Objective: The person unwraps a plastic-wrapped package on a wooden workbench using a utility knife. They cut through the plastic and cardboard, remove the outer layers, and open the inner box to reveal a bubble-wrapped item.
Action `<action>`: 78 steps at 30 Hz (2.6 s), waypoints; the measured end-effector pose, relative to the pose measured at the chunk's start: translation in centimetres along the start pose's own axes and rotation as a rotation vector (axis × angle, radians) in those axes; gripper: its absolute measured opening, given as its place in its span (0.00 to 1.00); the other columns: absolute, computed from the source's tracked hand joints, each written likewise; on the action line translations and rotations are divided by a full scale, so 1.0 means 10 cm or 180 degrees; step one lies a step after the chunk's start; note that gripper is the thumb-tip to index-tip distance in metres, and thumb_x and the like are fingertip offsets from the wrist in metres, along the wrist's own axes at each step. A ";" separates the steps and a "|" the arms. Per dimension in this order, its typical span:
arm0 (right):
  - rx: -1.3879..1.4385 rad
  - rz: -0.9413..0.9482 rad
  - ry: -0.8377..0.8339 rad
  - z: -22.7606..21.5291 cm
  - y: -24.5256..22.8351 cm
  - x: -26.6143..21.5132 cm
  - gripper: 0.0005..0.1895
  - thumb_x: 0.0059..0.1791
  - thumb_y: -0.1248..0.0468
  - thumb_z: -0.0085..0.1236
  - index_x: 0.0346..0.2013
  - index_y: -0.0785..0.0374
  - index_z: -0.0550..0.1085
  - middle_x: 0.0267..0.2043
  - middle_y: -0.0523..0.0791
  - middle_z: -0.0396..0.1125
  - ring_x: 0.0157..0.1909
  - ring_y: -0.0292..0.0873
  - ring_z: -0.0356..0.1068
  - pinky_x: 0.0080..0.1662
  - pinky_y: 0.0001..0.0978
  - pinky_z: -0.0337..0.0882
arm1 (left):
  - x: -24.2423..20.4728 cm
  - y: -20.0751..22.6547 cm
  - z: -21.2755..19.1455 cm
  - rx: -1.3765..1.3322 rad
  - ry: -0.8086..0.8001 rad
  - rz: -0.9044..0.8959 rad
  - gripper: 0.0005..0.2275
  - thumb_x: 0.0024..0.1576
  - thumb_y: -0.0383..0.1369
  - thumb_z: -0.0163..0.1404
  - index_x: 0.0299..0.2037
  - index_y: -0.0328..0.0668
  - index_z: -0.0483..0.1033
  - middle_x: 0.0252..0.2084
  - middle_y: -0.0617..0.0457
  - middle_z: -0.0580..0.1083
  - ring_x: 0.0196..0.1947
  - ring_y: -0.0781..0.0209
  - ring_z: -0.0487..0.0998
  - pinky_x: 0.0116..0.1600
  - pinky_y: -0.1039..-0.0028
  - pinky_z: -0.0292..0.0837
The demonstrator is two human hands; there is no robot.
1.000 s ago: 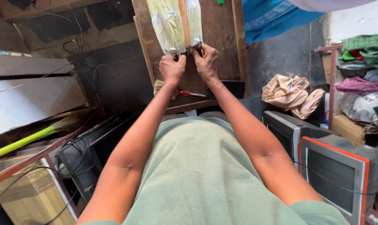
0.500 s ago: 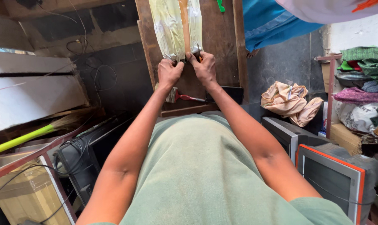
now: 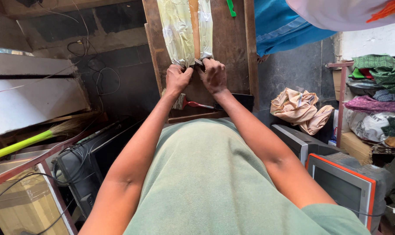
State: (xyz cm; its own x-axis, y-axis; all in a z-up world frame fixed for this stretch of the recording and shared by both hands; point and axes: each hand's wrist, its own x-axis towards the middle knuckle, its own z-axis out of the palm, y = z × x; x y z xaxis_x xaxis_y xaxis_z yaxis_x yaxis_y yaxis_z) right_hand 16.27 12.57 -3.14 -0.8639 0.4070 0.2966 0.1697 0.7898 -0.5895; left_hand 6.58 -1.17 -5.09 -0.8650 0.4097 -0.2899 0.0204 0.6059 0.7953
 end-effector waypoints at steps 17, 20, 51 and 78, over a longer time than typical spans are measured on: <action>0.0401 0.0921 -0.0210 -0.14 0.21 -0.20 0.08 0.49 0.67 0.58 0.28 0.69 0.74 0.29 0.53 0.73 0.29 0.50 0.75 0.36 0.42 0.74 | 0.01 -0.02 -0.27 0.0143 0.0073 -0.0135 0.19 0.47 0.41 0.55 0.16 0.27 0.73 0.13 0.40 0.70 0.15 0.54 0.74 0.27 0.62 0.70; 0.0802 0.0936 -0.0122 -0.17 0.09 -0.15 0.09 0.48 0.66 0.57 0.37 0.69 0.79 0.30 0.53 0.75 0.30 0.49 0.77 0.36 0.41 0.75 | -0.05 -0.03 -0.22 0.0247 0.0042 -0.0352 0.20 0.46 0.41 0.58 0.18 0.25 0.74 0.16 0.39 0.72 0.18 0.51 0.78 0.31 0.61 0.74; 0.0824 0.1909 -0.0851 -0.14 -0.38 0.11 0.42 0.41 0.34 0.70 0.42 0.75 0.75 0.40 0.59 0.73 0.44 0.62 0.75 0.45 0.53 0.74 | -0.21 0.20 -0.82 0.0557 0.1076 0.1845 0.40 0.47 0.28 0.61 0.72 0.46 0.53 0.74 0.47 0.51 0.75 0.38 0.57 0.77 0.52 0.59; 0.0543 0.2451 -0.0481 0.12 0.57 -0.27 0.21 0.50 0.53 0.63 0.49 0.66 0.77 0.46 0.61 0.73 0.50 0.63 0.73 0.54 0.51 0.71 | 0.22 0.50 -1.06 0.0871 -0.0515 0.1082 0.43 0.41 0.17 0.45 0.74 0.53 0.61 0.49 0.33 0.77 0.46 0.38 0.81 0.54 0.60 0.77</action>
State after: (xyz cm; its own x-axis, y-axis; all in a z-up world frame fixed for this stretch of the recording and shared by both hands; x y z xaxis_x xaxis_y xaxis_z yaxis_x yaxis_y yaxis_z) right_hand 18.97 15.42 -8.21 -0.5906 0.7329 -0.3378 0.6799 0.2263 -0.6975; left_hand -0.56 -4.51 3.86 -0.6974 0.7041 -0.1337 0.4396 0.5675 0.6962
